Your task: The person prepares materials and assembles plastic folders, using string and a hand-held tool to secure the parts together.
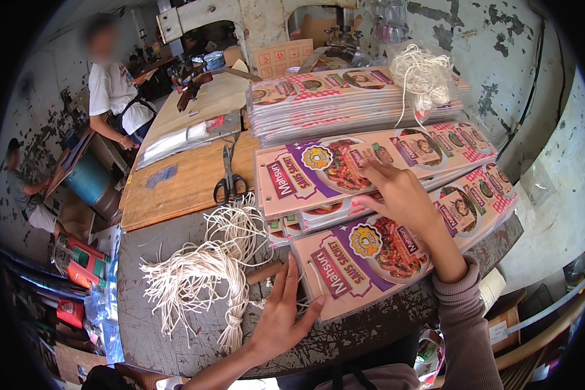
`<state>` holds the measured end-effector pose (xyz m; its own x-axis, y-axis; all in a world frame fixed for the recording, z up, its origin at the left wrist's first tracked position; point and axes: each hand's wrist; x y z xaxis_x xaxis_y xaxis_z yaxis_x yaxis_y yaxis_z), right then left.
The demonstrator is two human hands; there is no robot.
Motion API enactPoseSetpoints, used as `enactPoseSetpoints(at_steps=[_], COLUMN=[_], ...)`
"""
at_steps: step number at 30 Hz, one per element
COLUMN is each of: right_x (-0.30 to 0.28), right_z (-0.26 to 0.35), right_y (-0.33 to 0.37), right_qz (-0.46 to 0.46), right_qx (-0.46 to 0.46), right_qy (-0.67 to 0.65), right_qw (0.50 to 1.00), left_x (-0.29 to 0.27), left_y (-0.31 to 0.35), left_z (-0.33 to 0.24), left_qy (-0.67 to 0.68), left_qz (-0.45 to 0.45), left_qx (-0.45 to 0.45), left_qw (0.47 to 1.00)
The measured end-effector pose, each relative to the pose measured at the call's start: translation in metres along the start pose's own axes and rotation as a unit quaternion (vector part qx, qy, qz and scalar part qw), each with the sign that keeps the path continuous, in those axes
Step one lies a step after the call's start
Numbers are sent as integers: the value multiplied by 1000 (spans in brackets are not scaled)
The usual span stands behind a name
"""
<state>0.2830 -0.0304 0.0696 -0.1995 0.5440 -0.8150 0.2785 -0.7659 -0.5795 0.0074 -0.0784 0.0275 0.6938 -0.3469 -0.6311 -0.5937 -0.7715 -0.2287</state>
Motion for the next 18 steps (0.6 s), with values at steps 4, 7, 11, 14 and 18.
enactPoseSetpoints(at_steps=[4, 7, 11, 14, 18], right_x=[2, 0, 0, 0, -1], right_z=[-1, 0, 1, 1, 1], right_y=[0, 0, 0, 0, 0], right_qz=[-11, 10, 3, 1, 13], right_qx=[-5, 7, 4, 4, 9], right_qy=[4, -5, 0, 4, 6], right_qw=[1000, 1000, 1000, 1000, 1000], left_x=[0, 1, 1, 1, 1], left_y=[0, 2, 2, 2, 2], left_z=[-1, 1, 0, -1, 0], left_qy=[5, -1, -2, 0, -1], left_qz=[5, -10, -8, -8, -9], left_qx=[-10, -10, -15, -14, -8], left_qw=[1000, 1000, 1000, 1000, 1000])
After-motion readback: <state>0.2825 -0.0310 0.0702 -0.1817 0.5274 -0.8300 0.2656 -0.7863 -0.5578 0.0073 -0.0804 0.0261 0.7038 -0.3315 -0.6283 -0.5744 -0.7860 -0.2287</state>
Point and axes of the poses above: each hand's wrist, its own y-axis away from the middle knuckle, its own x-axis out of the palm, z = x × y, and after that the axes turned 3 degrees about -z, right-handed
